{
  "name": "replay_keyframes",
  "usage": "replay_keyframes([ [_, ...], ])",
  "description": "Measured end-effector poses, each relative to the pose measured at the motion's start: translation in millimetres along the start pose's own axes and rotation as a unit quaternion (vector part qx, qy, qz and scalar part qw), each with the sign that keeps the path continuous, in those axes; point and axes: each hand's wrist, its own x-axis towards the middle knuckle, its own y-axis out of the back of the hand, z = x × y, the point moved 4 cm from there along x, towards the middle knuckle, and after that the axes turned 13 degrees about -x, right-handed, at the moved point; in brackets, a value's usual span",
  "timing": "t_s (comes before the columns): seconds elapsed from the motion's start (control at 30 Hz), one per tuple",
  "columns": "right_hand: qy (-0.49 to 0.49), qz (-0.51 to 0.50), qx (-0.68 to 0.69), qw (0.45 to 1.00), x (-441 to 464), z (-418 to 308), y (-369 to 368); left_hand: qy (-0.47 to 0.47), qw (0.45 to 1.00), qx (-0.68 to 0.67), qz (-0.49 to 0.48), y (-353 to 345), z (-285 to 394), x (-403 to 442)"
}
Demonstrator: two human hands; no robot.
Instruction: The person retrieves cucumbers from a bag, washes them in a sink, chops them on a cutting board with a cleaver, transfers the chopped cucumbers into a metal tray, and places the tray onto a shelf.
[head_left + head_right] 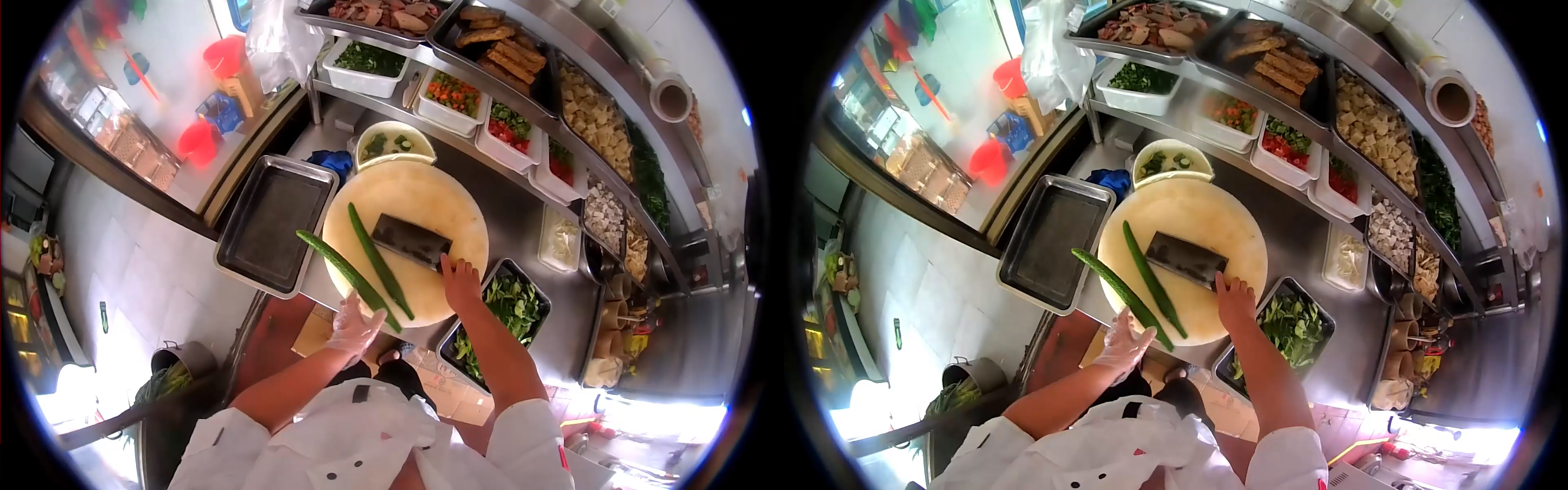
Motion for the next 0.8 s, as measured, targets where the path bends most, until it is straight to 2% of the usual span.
replay_keyframes([
  [0.07,0.038,-0.029,-0.005,0.999,7,0,11,-0.255,0.957,0.138,-0.026,18,8,2],
  [0.13,0.056,-0.04,-0.019,0.997,8,0,11,-0.271,0.946,0.162,-0.068,41,22,19],
  [0.2,0.061,-0.032,-0.045,0.997,0,-3,3,-0.241,0.913,0.292,-0.152,51,38,41],
  [0.23,0.06,-0.007,-0.048,0.997,-7,-2,1,-0.292,0.887,0.318,-0.167,52,40,51],
  [0.3,0.053,-0.047,0.007,0.997,-28,5,26,-0.406,0.842,0.316,-0.159,54,55,70],
  [0.4,0.033,-0.078,0.023,0.996,-46,18,32,-0.459,0.79,0.354,-0.198,37,45,114],
  [0.47,0.005,-0.107,0.029,0.994,-68,29,53,-0.46,0.742,0.404,-0.273,28,63,130],
  [0.6,-0.065,-0.174,0.016,0.982,-84,50,75,-0.569,0.638,0.391,-0.342,-5,58,138],
  [0.63,-0.082,-0.152,0.053,0.984,-87,58,67,-0.601,0.606,0.383,-0.353,-11,63,134],
  [0.73,-0.134,-0.077,0.163,0.975,-106,76,53,-0.652,0.6,0.348,-0.307,-28,82,126],
  [0.8,-0.184,-0.002,0.273,0.944,-121,79,38,-0.572,0.666,0.34,-0.337,-43,76,141],
])
